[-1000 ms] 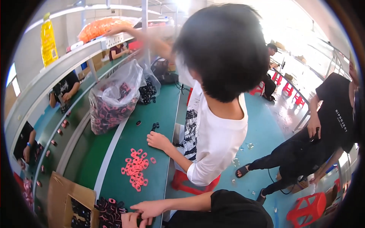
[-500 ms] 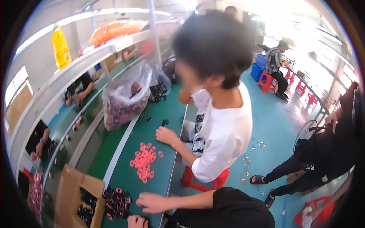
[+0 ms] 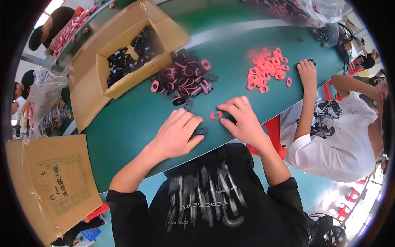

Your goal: The person assembles components by taking plastic pieces from a box and attaching rubber rings onto them by hand.

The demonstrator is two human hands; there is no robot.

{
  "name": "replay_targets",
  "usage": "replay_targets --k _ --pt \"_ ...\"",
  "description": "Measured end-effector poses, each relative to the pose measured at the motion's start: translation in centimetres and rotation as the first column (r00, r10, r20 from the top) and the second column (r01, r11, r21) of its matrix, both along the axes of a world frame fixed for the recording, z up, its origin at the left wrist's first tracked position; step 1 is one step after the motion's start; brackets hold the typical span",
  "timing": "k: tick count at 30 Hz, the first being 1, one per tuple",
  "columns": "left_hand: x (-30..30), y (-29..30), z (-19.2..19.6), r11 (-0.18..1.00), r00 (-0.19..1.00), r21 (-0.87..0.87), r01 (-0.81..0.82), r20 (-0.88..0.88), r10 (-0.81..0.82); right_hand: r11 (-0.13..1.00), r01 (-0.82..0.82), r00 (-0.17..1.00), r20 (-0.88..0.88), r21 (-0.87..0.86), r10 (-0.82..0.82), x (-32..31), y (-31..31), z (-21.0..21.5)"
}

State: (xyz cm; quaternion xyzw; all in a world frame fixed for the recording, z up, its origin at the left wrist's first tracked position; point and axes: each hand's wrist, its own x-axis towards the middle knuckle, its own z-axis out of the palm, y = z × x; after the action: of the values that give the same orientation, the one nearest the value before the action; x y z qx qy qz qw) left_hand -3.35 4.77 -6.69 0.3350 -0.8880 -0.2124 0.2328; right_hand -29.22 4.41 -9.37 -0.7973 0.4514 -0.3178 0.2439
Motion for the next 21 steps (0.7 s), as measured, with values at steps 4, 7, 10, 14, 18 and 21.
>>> replay_targets --k 4,7,10,14,18,21 --pt "-0.2 0.0 -0.9 1.000 0.998 0.009 0.024 0.056 -0.025 0.997 0.054 0.998 0.030 0.062 -0.056 0.2 0.3 0.4" --pt "-0.2 -0.4 -1.3 0.999 0.999 0.022 0.032 0.016 -0.032 0.995 0.070 0.984 0.157 0.076 -0.081 -0.5 0.4 0.3" --pt "-0.4 -0.6 -0.9 0.998 0.999 0.030 0.048 -0.009 -0.048 0.981 0.104 0.956 0.255 0.163 -0.144 -1.4 0.5 0.0" --pt "-0.8 -0.7 -0.3 0.997 0.995 0.028 0.074 0.061 -0.076 0.978 0.112 0.942 0.293 0.178 -0.161 -1.7 0.4 0.3" --pt "-0.8 -0.9 0.5 0.995 0.969 0.097 0.005 0.244 -0.029 0.989 0.073 0.976 0.195 0.126 -0.097 -1.5 0.1 0.6" --pt "-0.8 -1.2 0.8 0.992 0.951 0.117 -0.051 0.310 0.012 0.992 0.078 0.995 0.052 0.096 -0.084 -0.5 0.4 0.9"
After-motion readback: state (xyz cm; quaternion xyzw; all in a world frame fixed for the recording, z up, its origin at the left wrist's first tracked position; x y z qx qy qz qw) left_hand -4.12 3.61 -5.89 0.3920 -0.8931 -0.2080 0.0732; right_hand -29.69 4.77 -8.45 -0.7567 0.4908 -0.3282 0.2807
